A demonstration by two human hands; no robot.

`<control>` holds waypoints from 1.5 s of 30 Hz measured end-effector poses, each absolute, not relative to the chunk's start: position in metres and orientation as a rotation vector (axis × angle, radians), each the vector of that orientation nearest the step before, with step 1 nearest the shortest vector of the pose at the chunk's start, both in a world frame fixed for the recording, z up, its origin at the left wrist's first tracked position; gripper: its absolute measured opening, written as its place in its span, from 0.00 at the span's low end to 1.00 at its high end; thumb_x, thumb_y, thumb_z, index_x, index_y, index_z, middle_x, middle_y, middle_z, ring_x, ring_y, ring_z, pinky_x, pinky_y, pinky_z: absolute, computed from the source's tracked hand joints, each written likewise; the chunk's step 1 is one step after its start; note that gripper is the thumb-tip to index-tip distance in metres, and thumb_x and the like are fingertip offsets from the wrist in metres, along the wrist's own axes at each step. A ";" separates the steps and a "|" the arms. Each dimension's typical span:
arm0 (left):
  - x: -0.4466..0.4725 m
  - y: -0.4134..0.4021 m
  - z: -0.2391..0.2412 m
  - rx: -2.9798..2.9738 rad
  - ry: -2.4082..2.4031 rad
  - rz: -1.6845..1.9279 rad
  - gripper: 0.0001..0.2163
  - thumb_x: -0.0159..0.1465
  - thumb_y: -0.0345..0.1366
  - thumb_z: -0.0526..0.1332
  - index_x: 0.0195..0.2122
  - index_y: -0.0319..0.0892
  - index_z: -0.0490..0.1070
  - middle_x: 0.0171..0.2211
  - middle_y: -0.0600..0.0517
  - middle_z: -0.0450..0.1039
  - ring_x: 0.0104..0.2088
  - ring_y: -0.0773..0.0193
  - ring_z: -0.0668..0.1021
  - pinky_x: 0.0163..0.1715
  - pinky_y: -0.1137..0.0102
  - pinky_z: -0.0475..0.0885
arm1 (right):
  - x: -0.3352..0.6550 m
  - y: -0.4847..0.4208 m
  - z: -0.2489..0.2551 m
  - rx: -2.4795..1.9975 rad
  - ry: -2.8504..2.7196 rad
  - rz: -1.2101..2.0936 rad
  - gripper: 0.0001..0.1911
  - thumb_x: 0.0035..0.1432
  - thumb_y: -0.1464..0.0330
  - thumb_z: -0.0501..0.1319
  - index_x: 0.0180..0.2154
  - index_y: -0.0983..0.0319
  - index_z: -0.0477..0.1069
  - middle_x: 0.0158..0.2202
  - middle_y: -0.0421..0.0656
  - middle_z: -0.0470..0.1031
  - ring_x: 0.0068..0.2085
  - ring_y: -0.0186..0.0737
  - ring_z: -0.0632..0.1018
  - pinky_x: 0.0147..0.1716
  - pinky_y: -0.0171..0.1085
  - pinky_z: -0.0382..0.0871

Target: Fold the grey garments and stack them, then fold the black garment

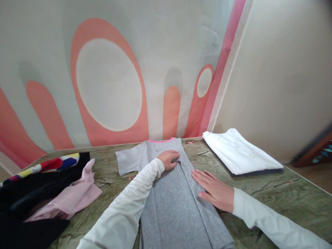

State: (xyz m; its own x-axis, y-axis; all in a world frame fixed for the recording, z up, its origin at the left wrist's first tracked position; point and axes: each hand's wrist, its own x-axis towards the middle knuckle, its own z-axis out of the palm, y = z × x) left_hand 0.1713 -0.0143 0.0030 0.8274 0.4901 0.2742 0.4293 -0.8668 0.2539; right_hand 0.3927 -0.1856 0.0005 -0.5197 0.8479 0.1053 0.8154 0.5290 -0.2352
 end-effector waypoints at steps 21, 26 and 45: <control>0.172 -0.008 -0.004 2.886 1.040 0.175 0.25 0.53 0.24 0.52 0.54 0.43 0.60 0.57 0.50 0.57 0.55 0.61 0.63 0.53 0.66 0.57 | 0.374 -0.248 0.005 -1.442 -2.563 0.199 0.36 0.54 0.51 0.50 0.60 0.57 0.45 0.62 0.43 0.45 0.61 0.47 0.50 0.59 0.51 0.35; 0.182 -0.029 0.010 2.899 0.924 0.017 0.22 0.58 0.32 0.48 0.56 0.43 0.56 0.59 0.49 0.53 0.57 0.59 0.58 0.53 0.55 0.56 | 0.367 -0.260 0.015 -1.398 -2.643 0.314 0.34 0.56 0.53 0.49 0.60 0.61 0.46 0.62 0.46 0.44 0.61 0.46 0.50 0.59 0.48 0.37; 0.204 -0.064 -0.005 2.988 1.032 0.159 0.23 0.61 0.39 0.46 0.56 0.37 0.55 0.58 0.43 0.53 0.58 0.56 0.56 0.54 0.55 0.49 | 0.373 -0.120 0.036 -1.251 -2.436 0.499 0.23 0.58 0.68 0.48 0.55 0.67 0.59 0.57 0.49 0.59 0.58 0.40 0.59 0.57 0.41 0.51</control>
